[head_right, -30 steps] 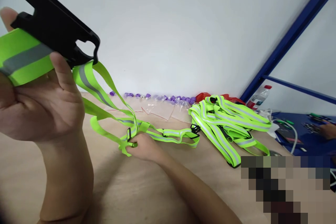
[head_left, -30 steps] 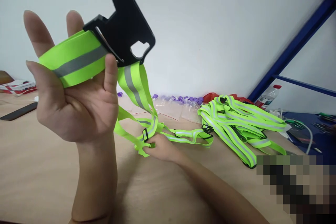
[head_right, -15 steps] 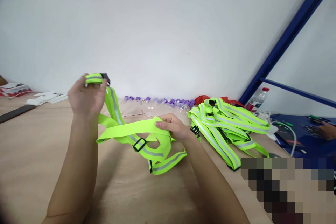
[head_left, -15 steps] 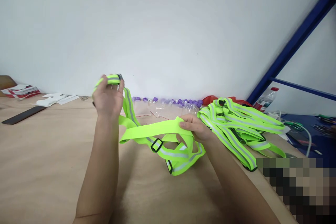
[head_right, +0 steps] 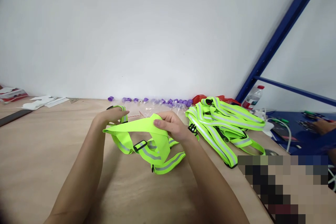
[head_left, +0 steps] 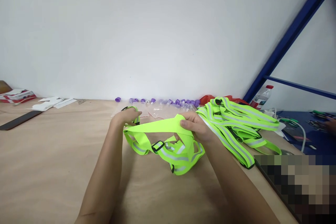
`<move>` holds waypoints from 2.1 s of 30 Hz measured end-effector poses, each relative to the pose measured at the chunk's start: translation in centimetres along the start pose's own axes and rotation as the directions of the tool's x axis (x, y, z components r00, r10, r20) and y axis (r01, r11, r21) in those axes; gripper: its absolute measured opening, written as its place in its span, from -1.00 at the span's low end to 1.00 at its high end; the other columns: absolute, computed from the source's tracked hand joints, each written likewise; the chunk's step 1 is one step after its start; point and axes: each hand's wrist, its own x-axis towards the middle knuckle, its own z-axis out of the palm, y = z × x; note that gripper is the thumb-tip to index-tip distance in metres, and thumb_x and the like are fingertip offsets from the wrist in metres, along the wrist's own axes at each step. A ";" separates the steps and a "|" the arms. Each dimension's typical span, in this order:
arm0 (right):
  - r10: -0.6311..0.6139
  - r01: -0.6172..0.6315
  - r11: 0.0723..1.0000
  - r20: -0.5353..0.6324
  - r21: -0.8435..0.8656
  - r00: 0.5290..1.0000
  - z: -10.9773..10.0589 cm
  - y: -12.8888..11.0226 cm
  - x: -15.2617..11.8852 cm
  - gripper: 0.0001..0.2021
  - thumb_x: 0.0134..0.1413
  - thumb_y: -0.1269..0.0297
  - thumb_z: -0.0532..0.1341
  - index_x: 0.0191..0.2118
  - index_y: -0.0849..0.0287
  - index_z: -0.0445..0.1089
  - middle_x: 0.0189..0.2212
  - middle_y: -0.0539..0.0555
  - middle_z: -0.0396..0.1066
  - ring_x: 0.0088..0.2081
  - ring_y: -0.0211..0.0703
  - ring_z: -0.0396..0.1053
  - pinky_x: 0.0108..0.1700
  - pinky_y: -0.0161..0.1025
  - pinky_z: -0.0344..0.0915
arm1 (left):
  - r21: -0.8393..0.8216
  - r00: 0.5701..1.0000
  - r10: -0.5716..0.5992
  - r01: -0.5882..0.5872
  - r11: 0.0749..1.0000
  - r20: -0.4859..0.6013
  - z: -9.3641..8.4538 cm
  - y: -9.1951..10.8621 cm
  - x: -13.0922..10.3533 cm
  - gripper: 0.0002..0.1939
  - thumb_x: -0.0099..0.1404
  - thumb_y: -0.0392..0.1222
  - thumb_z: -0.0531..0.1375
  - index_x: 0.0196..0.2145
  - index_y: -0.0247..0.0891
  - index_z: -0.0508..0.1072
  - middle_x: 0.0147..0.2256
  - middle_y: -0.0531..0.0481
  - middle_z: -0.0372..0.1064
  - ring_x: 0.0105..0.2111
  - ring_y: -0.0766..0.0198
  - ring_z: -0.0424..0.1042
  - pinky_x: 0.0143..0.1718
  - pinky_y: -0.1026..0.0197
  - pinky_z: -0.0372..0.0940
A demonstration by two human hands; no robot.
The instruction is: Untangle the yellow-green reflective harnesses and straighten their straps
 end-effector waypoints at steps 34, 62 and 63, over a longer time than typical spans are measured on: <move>-0.145 0.318 0.931 -0.619 0.179 0.772 1.2 -0.5 1.6 -0.69 -0.10 0.02 0.44 -0.46 0.15 0.45 -0.44 0.05 0.54 -0.23 0.00 0.52 -0.15 -0.15 0.44 | 0.331 0.833 0.465 -0.548 0.768 0.299 4.3 6.9 -10.9 -0.32 0.06 0.38 0.26 -0.81 -0.18 0.12 -0.77 0.03 0.10 -0.72 0.30 0.10 -0.61 0.14 -0.07; -0.310 -0.015 0.618 -0.261 -0.786 0.914 0.8 -1.4 -0.5 -0.94 0.13 0.27 0.24 -0.29 0.09 0.37 -0.56 -0.14 0.13 -0.51 -0.28 0.14 -0.44 -0.30 0.03 | 0.268 0.386 0.809 -0.804 0.530 -0.443 1.9 6.7 -9.2 -0.84 0.25 -0.32 0.19 -0.43 -0.21 0.26 -0.50 0.15 0.22 -0.50 0.37 0.18 -0.45 0.28 0.06; -0.329 -0.024 0.615 -0.284 -0.788 0.901 0.9 -1.4 -0.5 -0.94 0.14 0.29 0.22 -0.25 0.08 0.35 -0.59 -0.16 0.12 -0.53 -0.28 0.13 -0.45 -0.30 0.02 | 0.339 0.289 0.821 -0.806 0.486 -0.492 2.1 6.7 -9.2 -0.82 0.24 -0.35 0.18 -0.45 -0.21 0.23 -0.50 0.15 0.20 -0.50 0.37 0.17 -0.46 0.28 0.05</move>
